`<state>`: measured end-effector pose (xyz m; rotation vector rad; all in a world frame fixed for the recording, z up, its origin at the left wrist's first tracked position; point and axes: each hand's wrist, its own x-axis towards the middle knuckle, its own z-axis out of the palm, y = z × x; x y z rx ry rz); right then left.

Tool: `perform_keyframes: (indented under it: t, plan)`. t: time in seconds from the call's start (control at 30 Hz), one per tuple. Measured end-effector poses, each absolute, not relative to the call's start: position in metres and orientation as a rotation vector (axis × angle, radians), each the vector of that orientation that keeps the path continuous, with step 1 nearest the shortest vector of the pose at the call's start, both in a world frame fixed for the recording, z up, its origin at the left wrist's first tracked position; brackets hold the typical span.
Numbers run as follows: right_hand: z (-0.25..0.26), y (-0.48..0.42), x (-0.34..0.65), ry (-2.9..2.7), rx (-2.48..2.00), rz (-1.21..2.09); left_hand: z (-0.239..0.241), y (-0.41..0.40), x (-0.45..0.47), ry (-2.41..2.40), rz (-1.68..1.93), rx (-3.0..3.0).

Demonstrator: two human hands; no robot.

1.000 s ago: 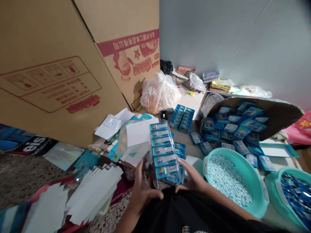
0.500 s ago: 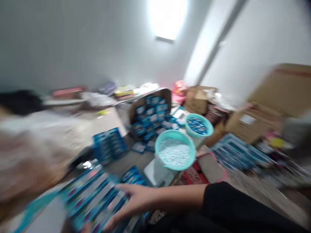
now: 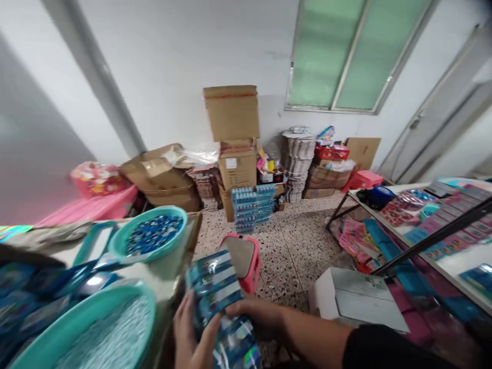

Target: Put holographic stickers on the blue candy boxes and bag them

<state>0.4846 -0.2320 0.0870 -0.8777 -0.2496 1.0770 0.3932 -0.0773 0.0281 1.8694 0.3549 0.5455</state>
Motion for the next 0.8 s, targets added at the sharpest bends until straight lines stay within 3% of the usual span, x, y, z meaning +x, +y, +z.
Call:
perform_keyframes:
  t: [0.17, 0.33, 0.57, 0.8]
  plan:
    - [0.046, -0.383, 0.552, 0.193, -0.873, 0.800, 0.005, -0.225, 0.549, 0.131, -0.015, 1.702]
    - [0.011, -0.464, 0.582, 0.470, -0.878, 0.502, -0.019, -0.314, 0.618, 0.018, -0.617, 1.326]
    - [-0.041, -0.507, 0.641, 0.606, -0.929, 0.475, -0.060, -0.375, 0.704, 0.041, -0.841, 1.386]
    - [-0.106, -0.529, 0.792, 0.801, -0.712, 0.421, -0.123, -0.383, 0.862, -0.020, -1.065, 1.337]
